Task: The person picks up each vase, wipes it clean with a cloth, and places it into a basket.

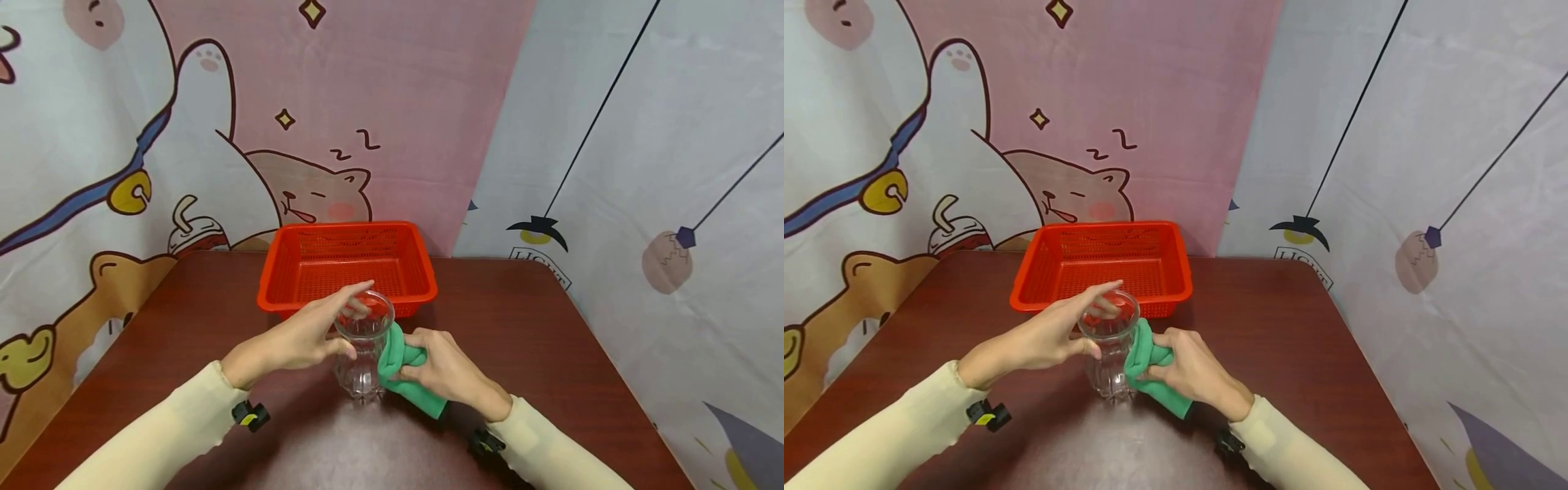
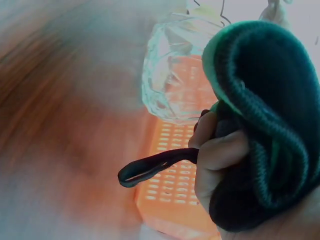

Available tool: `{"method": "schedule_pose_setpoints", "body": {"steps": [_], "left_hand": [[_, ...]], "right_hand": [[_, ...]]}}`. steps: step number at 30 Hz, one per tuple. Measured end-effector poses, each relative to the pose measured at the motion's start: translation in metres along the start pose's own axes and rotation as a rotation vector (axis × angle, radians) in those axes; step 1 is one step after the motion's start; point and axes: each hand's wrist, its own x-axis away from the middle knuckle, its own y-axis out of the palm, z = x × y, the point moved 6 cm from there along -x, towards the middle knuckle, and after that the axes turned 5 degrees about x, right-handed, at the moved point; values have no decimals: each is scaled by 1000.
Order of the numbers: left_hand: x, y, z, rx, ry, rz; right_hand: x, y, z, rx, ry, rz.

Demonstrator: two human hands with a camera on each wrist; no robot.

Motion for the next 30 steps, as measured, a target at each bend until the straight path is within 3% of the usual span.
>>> {"method": "schedule_pose_setpoints", "body": {"steps": [16, 23, 30], "left_hand": [[0, -1, -3, 13, 26, 16], [0, 0, -1, 15, 34, 20], [3, 1, -2, 10, 2, 23]], "right_hand": [[-5, -15, -16, -68, -34, 94], [-4, -24, -20, -196, -29, 162], [-1, -30, -22, -300, 9, 215]]}}
